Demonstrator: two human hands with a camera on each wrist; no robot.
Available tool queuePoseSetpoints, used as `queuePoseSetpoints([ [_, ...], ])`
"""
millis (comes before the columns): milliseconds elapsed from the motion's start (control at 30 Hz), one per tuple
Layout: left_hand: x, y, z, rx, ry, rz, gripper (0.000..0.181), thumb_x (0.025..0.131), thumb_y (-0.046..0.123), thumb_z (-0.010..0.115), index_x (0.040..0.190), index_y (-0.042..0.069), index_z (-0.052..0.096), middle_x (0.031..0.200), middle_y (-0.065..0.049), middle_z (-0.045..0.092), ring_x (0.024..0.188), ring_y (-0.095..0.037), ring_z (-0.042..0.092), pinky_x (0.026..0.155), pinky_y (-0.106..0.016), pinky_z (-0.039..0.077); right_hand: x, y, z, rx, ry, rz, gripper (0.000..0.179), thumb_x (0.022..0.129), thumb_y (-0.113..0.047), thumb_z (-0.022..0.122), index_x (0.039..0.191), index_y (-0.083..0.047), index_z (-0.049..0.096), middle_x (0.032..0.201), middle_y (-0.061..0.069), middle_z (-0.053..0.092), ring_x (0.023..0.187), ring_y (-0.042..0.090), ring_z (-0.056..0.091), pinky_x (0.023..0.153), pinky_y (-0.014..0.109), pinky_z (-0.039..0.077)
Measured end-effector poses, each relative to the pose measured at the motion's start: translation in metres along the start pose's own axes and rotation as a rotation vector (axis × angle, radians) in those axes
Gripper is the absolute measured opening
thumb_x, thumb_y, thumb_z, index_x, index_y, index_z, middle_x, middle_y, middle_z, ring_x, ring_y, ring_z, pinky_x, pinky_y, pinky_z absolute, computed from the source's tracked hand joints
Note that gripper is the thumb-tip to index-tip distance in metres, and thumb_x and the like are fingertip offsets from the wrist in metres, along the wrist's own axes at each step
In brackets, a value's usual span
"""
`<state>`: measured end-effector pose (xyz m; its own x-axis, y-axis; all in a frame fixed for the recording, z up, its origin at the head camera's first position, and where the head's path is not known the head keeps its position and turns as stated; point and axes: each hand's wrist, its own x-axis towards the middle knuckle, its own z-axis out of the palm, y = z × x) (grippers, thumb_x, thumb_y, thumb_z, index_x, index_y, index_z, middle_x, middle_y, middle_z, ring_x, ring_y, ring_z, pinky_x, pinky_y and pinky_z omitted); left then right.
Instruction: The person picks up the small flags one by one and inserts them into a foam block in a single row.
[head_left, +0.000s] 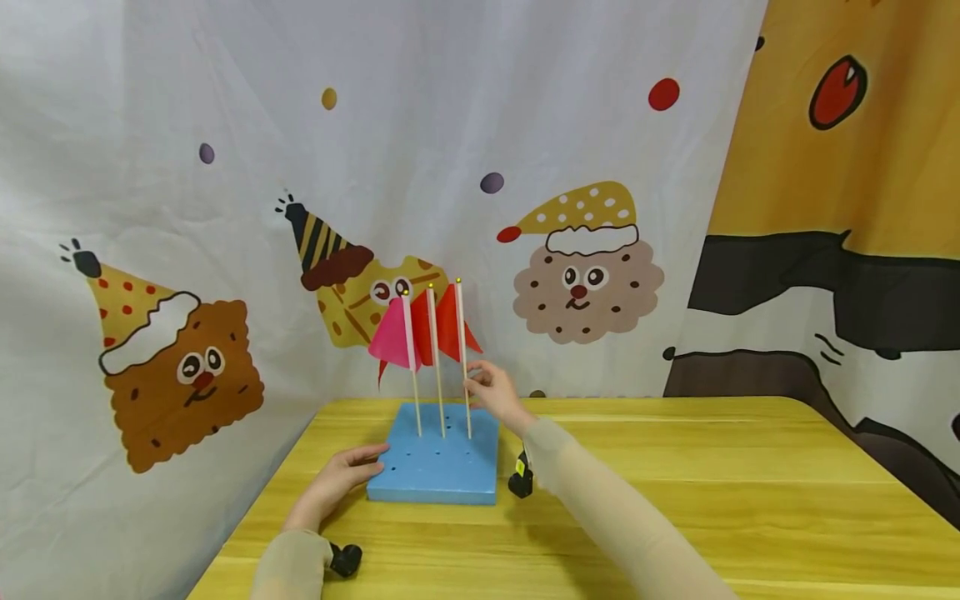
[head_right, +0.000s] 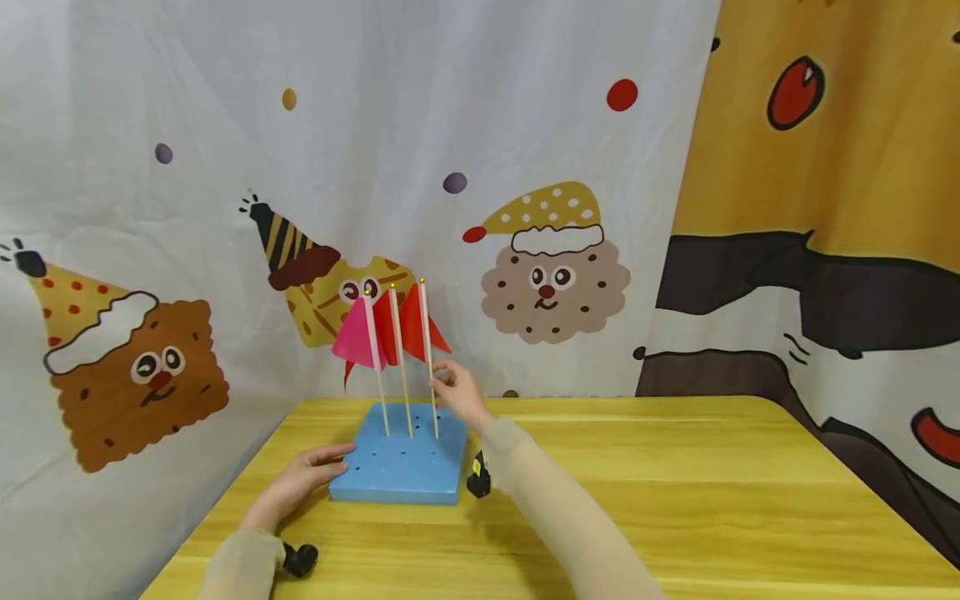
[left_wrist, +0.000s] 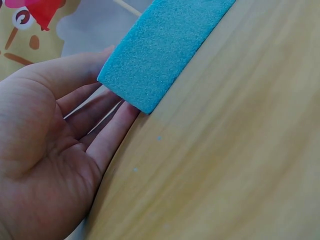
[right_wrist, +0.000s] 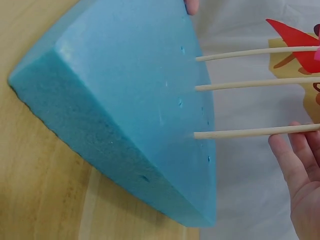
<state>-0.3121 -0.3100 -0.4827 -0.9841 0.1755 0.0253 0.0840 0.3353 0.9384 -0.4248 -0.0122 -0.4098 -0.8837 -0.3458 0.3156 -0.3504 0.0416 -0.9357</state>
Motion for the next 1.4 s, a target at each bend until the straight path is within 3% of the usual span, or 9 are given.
queuePoseSetpoints([
  [200, 0.000, 0.002, -0.002, 0.014, 0.000, 0.005, 0.050, 0.097, 0.025, 0.062, 0.141, 0.004, 0.051, 0.145, -0.022, 0.043, 0.128, -0.040, 0.045, 0.103, -0.049, 0.043, -0.006, -0.011, 0.001, 0.042, -0.051, 0.001, 0.022, 0.098, -0.001, 0.055, 0.119, 0.002, 0.056, 0.096, 0.029, 0.062, 0.094, 0.052, 0.057, 0.074, 0.054, 0.057],
  [300, 0.001, 0.001, -0.002, 0.009, -0.001, 0.000, 0.051, 0.096, 0.026, 0.063, 0.141, 0.004, 0.051, 0.145, -0.022, 0.043, 0.128, -0.039, 0.045, 0.103, -0.048, 0.042, -0.013, -0.023, 0.001, 0.044, -0.074, 0.001, 0.022, 0.098, 0.001, 0.054, 0.120, 0.004, 0.055, 0.093, 0.025, 0.062, 0.096, 0.054, 0.056, 0.076, 0.055, 0.056],
  [433, 0.001, 0.000, -0.001, -0.018, -0.011, -0.014, 0.052, 0.096, 0.026, 0.064, 0.141, 0.004, 0.051, 0.146, -0.022, 0.042, 0.129, -0.039, 0.044, 0.104, -0.049, 0.042, -0.021, -0.033, 0.002, 0.019, -0.073, -0.005, 0.022, 0.098, 0.000, 0.053, 0.120, 0.005, 0.055, 0.089, 0.015, 0.063, 0.085, 0.037, 0.063, 0.072, 0.045, 0.059],
  [533, 0.001, -0.001, -0.001, -0.032, -0.014, -0.018, 0.053, 0.096, 0.026, 0.063, 0.142, 0.003, 0.050, 0.146, -0.023, 0.041, 0.129, -0.040, 0.044, 0.104, -0.049, 0.041, -0.022, -0.034, 0.003, 0.020, -0.068, -0.006, 0.023, 0.098, 0.000, 0.054, 0.120, 0.006, 0.055, 0.089, 0.013, 0.064, 0.080, 0.022, 0.064, 0.076, 0.051, 0.058],
  [700, 0.000, 0.000, -0.001, -0.034, -0.012, -0.015, 0.052, 0.096, 0.025, 0.063, 0.142, 0.003, 0.050, 0.146, -0.023, 0.041, 0.129, -0.040, 0.044, 0.104, -0.048, 0.042, -0.018, -0.030, 0.003, 0.033, -0.057, 0.000, 0.025, 0.097, 0.000, 0.056, 0.121, 0.007, 0.056, 0.092, 0.014, 0.065, 0.083, 0.028, 0.064, 0.081, 0.060, 0.053],
  [967, 0.000, 0.002, 0.000, 0.001, -0.022, -0.012, 0.050, 0.098, 0.026, 0.061, 0.142, 0.004, 0.050, 0.146, -0.021, 0.042, 0.129, -0.039, 0.045, 0.103, -0.049, 0.042, 0.000, -0.002, 0.004, -0.021, 0.004, 0.007, 0.026, 0.096, -0.006, 0.060, 0.121, 0.002, 0.061, 0.102, 0.024, 0.064, 0.091, 0.038, 0.064, 0.079, 0.053, 0.056],
  [1167, 0.000, 0.003, 0.001, 0.037, -0.003, 0.008, 0.049, 0.097, 0.025, 0.062, 0.141, 0.006, 0.052, 0.146, -0.018, 0.044, 0.129, -0.037, 0.045, 0.104, -0.050, 0.041, 0.003, -0.003, 0.003, -0.038, 0.027, 0.031, 0.025, 0.094, -0.009, 0.064, 0.118, -0.001, 0.065, 0.095, 0.015, 0.066, 0.079, 0.020, 0.065, 0.076, 0.043, 0.059],
  [1267, -0.001, 0.004, 0.001, 0.014, -0.001, 0.011, 0.050, 0.096, 0.025, 0.063, 0.141, 0.005, 0.052, 0.146, -0.019, 0.043, 0.130, -0.038, 0.044, 0.105, -0.051, 0.039, 0.003, -0.004, 0.001, -0.031, 0.021, 0.026, 0.029, 0.094, -0.013, 0.065, 0.120, 0.000, 0.063, 0.098, 0.014, 0.066, 0.083, 0.024, 0.066, 0.080, 0.048, 0.057],
  [1400, -0.003, 0.003, -0.001, -0.004, -0.016, 0.022, 0.051, 0.097, 0.024, 0.062, 0.142, 0.003, 0.050, 0.146, -0.022, 0.041, 0.130, -0.040, 0.042, 0.105, -0.051, 0.039, -0.001, -0.001, -0.005, -0.012, 0.026, 0.011, 0.037, 0.096, -0.020, 0.063, 0.125, 0.003, 0.059, 0.106, 0.023, 0.065, 0.095, 0.041, 0.064, 0.084, 0.056, 0.053],
])
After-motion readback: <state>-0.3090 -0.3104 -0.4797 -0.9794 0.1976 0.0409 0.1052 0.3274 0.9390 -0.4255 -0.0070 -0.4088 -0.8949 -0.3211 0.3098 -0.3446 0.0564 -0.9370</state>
